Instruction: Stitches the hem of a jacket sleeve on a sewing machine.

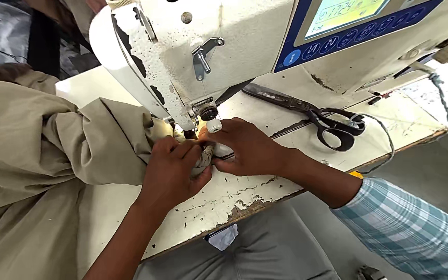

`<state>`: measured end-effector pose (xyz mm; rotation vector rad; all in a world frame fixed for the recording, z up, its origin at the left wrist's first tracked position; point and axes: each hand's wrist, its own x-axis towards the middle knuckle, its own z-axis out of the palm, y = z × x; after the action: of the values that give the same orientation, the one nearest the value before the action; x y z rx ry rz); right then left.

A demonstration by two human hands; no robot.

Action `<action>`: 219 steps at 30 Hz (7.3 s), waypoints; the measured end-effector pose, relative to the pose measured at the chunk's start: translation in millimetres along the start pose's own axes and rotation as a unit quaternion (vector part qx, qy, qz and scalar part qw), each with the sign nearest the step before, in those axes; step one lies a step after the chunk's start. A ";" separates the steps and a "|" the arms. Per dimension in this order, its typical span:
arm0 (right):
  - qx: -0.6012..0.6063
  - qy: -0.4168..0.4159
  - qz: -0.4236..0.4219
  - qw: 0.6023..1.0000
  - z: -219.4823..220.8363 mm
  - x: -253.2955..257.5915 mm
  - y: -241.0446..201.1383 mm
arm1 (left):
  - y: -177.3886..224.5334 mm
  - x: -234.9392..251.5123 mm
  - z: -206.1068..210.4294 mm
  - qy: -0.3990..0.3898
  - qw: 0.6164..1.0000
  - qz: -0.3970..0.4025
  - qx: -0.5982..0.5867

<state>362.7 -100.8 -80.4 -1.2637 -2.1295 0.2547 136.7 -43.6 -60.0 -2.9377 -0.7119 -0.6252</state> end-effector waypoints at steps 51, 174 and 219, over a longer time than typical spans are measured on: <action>-0.116 0.008 0.004 0.993 6.8 -8.7 -13.6 | -1.0 -4.7 -15.7 -0.110 0.993 0.001 0.030; -0.190 0.027 0.036 0.981 11.9 7.3 -13.1 | -23.8 4.3 -9.8 -0.136 0.991 0.004 -0.004; -0.161 0.081 0.068 0.981 19.2 10.9 -6.5 | -30.0 13.1 2.7 -0.080 0.996 0.009 0.048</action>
<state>342.6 -92.1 -87.6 -1.5600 -2.0008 -0.1379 134.8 -10.8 -58.5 -2.9244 -0.7062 -0.3460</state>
